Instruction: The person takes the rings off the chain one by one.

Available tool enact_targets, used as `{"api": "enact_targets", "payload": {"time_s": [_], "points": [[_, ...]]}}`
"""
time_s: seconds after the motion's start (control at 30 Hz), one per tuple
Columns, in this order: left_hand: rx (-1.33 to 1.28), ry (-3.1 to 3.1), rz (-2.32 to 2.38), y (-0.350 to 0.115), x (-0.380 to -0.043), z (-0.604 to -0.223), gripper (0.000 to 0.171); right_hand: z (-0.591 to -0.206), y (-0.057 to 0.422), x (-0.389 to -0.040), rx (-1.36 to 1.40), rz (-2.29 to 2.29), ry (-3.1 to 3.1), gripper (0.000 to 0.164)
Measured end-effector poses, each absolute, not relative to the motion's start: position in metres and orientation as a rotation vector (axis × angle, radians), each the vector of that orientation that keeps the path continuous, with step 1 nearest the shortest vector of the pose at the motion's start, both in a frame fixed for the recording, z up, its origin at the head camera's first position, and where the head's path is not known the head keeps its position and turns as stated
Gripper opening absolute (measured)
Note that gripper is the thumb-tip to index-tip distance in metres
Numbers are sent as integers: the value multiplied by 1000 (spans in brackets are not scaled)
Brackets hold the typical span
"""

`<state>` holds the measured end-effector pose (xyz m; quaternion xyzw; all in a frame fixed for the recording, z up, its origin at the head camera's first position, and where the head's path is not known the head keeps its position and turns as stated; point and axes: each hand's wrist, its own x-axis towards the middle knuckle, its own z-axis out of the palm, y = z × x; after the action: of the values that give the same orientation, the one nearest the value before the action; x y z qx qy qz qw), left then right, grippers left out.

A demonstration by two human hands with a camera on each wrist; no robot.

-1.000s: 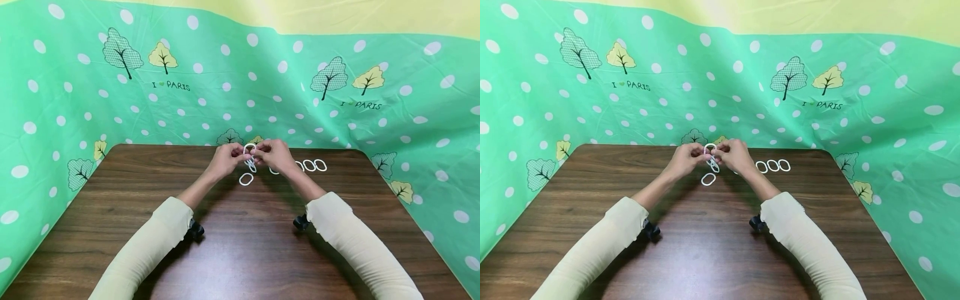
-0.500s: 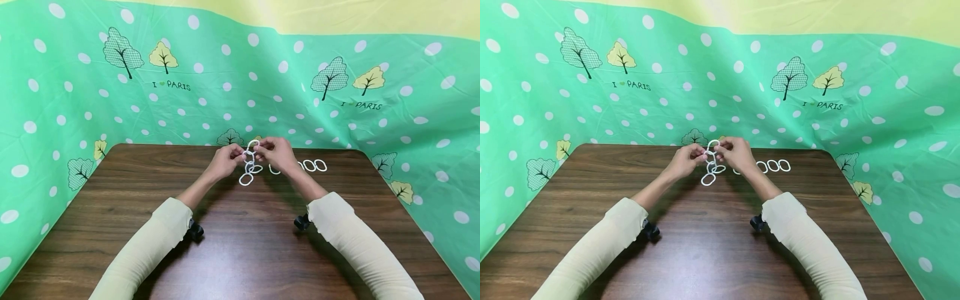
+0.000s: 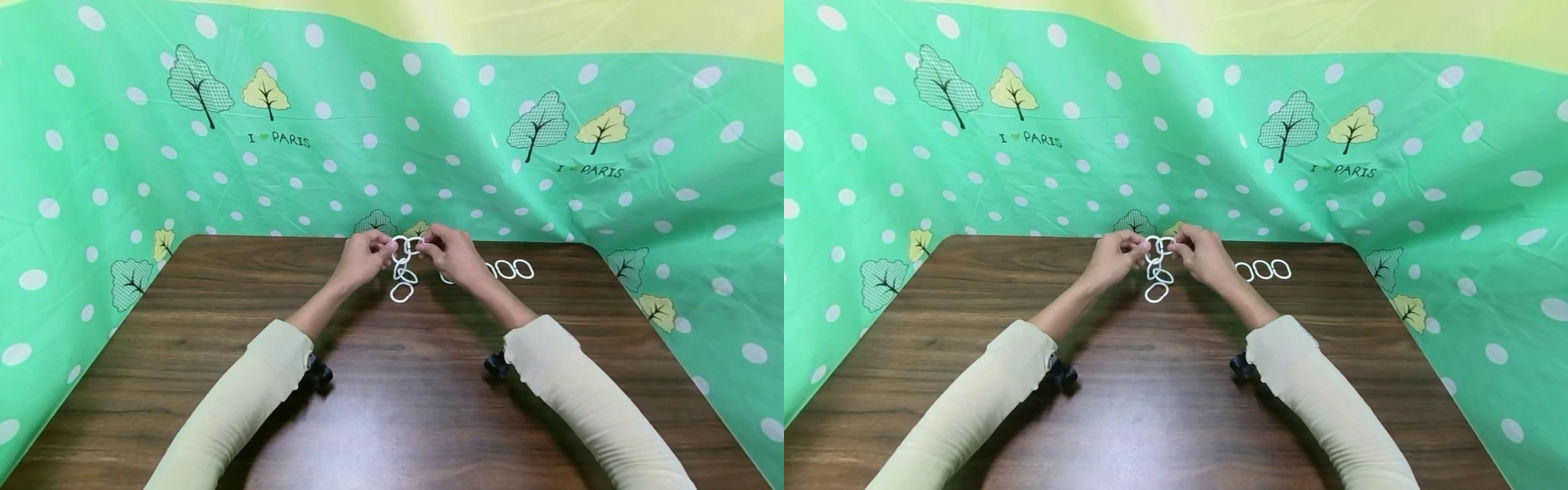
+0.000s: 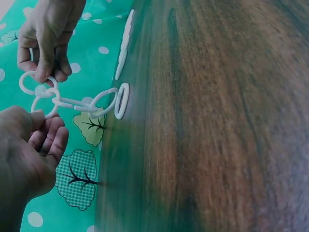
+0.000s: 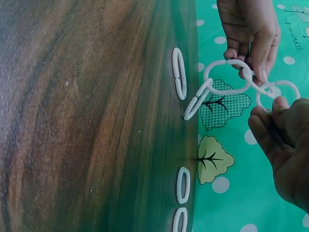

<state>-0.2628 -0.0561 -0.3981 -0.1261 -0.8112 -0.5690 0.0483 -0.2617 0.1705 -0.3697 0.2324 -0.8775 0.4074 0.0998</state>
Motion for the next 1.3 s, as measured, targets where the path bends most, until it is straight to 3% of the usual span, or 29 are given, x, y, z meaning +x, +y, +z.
{"api": "enact_targets", "payload": {"time_s": [0.77,1.3], "points": [[-340,-2454,-1751,-61,-263,-396,16,-375,173,-262,715,950,-2557,13],[-396,-2426,-1735,-60,-263,-395,16,-380,181,-263,310,1200,-2847,16]]}}
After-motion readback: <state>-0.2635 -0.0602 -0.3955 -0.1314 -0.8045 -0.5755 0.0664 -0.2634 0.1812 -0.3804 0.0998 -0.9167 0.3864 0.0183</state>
